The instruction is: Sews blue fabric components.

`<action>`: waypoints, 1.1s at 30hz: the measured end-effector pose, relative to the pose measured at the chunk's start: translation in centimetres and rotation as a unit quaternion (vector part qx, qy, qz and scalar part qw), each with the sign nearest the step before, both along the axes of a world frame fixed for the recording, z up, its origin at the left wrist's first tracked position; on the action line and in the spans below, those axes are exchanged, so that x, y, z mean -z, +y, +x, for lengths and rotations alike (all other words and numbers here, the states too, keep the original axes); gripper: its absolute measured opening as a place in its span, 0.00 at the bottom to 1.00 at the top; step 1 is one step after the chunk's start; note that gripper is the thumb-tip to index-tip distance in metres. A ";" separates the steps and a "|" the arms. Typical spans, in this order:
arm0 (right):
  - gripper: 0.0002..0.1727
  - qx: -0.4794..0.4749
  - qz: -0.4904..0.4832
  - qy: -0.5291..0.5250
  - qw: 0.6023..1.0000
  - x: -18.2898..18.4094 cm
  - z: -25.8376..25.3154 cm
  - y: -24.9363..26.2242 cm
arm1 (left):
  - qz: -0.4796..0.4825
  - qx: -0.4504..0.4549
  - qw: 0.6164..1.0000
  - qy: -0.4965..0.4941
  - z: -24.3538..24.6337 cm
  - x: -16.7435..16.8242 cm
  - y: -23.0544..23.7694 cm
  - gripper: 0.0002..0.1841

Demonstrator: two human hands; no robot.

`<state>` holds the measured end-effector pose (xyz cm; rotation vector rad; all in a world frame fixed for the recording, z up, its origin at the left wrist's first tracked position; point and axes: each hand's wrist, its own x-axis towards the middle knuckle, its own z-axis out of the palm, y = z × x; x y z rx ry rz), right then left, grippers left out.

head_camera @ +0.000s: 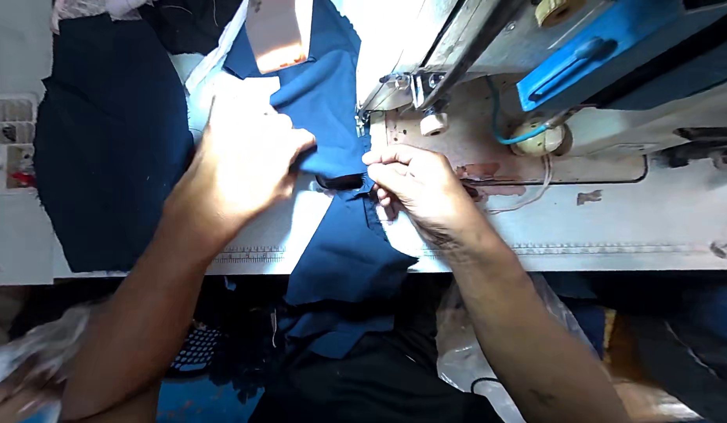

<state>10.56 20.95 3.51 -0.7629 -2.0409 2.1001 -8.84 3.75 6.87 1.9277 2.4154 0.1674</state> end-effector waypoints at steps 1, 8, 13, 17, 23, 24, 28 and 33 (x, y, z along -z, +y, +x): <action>0.10 -0.002 -0.004 0.001 1.000 0.1 -0.1 0.0 | -0.008 -0.011 1.000 0.001 0.9 0.0 0.0 0.27; 0.10 0.068 -0.206 -0.010 0.976 0.6 -1.6 0.3 | 0.214 0.022 0.969 0.122 4.3 6.9 2.3 0.10; 0.10 0.008 0.061 -0.002 0.998 0.3 0.5 -0.3 | 0.166 0.131 0.971 0.114 2.6 3.4 1.0 0.10; 0.12 -0.019 0.397 -0.039 0.917 1.2 0.9 -2.1 | 0.010 0.161 0.985 0.056 2.3 2.9 1.0 0.18; 0.10 -0.027 0.492 -0.019 0.870 1.8 0.6 -2.6 | 0.149 0.188 0.962 -0.130 0.3 6.3 2.4 0.20; 0.11 -0.028 0.491 -0.020 0.871 1.8 0.7 -2.5 | 0.150 0.194 0.959 -0.139 0.1 7.3 2.1 0.21; 0.12 -0.021 0.492 -0.026 0.870 2.0 0.7 -2.7 | 0.122 0.190 0.967 -0.119 0.4 8.1 0.7 0.23; 0.11 -0.020 0.493 -0.014 0.870 2.1 -0.3 -1.9 | 0.105 0.186 0.971 -0.111 -0.6 8.5 1.3 0.25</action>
